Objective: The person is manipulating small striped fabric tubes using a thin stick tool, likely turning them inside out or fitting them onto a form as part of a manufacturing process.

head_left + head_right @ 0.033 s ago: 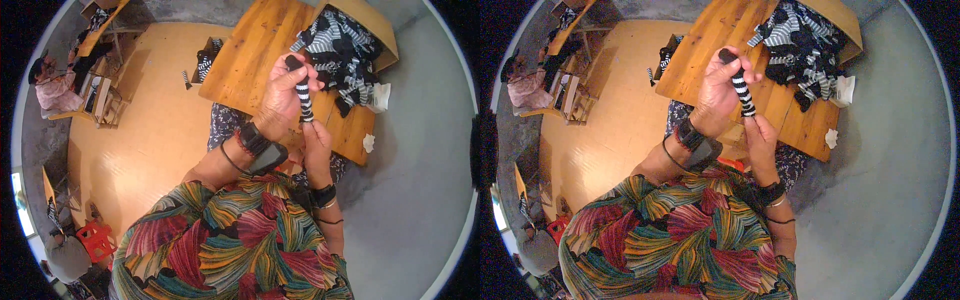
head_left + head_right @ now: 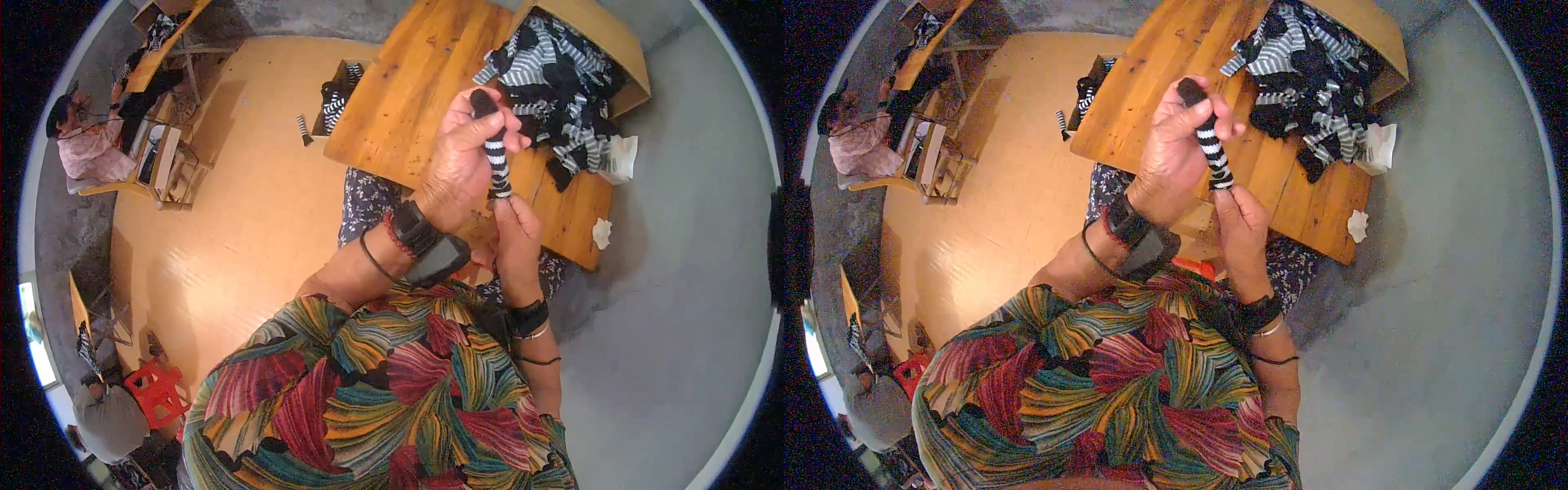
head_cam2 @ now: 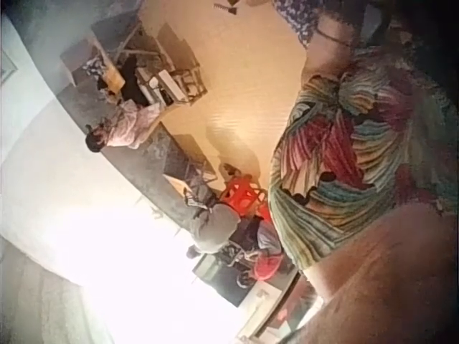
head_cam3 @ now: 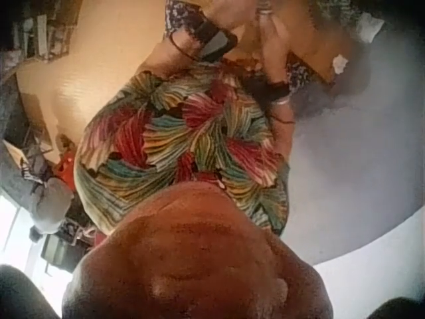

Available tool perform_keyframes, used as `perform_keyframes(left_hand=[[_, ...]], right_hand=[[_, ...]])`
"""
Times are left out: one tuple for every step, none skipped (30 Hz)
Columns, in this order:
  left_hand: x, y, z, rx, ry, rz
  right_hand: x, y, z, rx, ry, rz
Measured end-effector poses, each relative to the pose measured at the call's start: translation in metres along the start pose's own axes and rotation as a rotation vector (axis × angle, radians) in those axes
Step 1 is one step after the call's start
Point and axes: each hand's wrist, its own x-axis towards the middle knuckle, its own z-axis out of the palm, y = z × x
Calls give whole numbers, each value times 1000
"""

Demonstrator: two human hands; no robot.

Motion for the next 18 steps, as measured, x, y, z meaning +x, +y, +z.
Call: perform_keyframes(left_hand=[[-2,-1,1,-1,0,0],[-4,-1,1,17,5,-7],[-6,-1,1,35,10,-14],[-7,1,0,36,9,-15],[-8,2,-1,32,-11,-24],[-9,3,-3,28,-32,-33],[-9,3,-3,30,-31,-36],[-9,6,-1,39,-70,-46],[-8,7,0,48,-109,-57],[-8,8,0,49,-111,-62],[-8,8,-1,56,-135,-44],[-8,8,-2,62,-160,-26],[-7,7,-5,63,-160,-28],[-5,6,-9,35,-82,-45],[-3,6,-13,6,-3,-63],[-1,5,-17,63,-48,-57],[-1,7,-15,63,-46,-56],[-1,10,-11,34,-20,-63]], right_hand=[[2,0,1,45,-26,-27],[4,-1,3,92,-50,-54],[5,-3,4,93,-48,-55],[5,-7,5,109,-75,-4],[5,-8,5,126,-101,48],[8,-8,3,128,-99,49],[11,-8,-2,277,-227,133],[13,-9,-5,428,-352,213],[14,-10,-8,432,-349,212],[15,-11,-10,439,-377,227],[16,-11,-11,444,-410,243],[20,-9,-10,447,-410,243],[27,-6,-8,36,-231,-63],[30,-6,-4,-374,-45,-364],[28,-8,-2,-373,-47,-362],[24,-11,0,-395,-9,-374],[20,-14,1,-419,28,-386],[19,-11,-1,-419,26,-385]])
